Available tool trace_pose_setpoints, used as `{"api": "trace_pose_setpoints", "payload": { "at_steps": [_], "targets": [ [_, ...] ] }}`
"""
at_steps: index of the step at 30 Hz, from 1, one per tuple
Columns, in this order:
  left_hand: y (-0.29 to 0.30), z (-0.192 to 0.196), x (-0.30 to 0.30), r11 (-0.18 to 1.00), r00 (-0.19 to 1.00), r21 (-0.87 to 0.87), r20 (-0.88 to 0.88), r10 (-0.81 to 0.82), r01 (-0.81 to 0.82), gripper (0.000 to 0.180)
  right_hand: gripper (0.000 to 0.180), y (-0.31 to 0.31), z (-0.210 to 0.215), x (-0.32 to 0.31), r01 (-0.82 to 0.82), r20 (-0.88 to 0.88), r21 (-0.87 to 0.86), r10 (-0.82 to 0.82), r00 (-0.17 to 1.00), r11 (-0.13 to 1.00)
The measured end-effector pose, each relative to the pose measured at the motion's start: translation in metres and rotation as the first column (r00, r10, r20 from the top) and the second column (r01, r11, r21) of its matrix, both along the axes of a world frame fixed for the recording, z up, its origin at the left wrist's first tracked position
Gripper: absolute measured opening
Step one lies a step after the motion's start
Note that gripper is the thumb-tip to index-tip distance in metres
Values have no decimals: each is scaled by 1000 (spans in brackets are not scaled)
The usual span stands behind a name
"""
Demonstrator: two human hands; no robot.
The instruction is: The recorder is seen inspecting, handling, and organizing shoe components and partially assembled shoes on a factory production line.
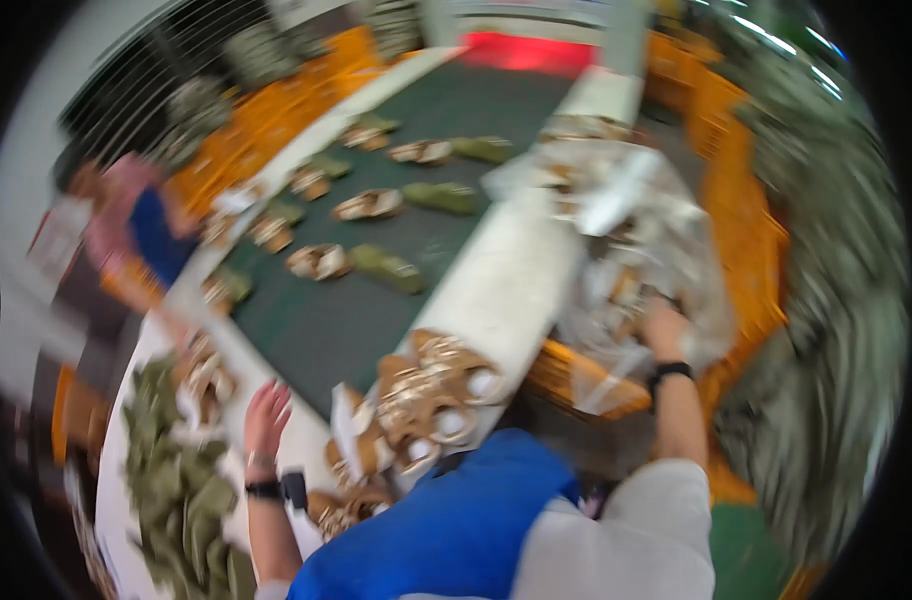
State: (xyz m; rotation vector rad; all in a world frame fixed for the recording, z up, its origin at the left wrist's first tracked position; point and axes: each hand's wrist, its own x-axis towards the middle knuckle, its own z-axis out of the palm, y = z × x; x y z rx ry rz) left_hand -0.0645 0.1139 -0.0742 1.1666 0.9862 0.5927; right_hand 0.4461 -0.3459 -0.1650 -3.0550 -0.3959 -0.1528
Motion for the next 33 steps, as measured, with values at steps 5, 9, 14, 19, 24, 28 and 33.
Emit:
{"api": "trace_pose_setpoints", "payload": {
  "at_steps": [5,9,14,19,24,28,33],
  "targets": [
    [-122,56,55,819,877,325,-84,-472,472,34,33,9,-18,-9,-24,-47,-443,3,999,896],
    [-167,88,79,622,687,292,-327,-649,726,32,26,-1,37,-29,-190,-326,-437,42,944,879],
    [-188,111,91,578,662,322,-388,-642,750,31,14,-11,46,-44,-266,-131,-325,236,963,907],
    [-189,107,89,585,667,324,-415,-618,743,30,22,43,141,-92,-349,-10,-154,352,936,924],
    [-195,104,102,387,697,630,-365,-617,673,30,31,41,158,-79,-303,120,711,316,941,635],
    [-191,93,106,478,745,620,-282,-604,622,31,37,78,184,-112,452,-356,891,559,749,-37],
    [-197,73,128,788,925,545,58,-376,286,37,45,136,155,-178,962,-223,270,974,40,23]
  ]
}}
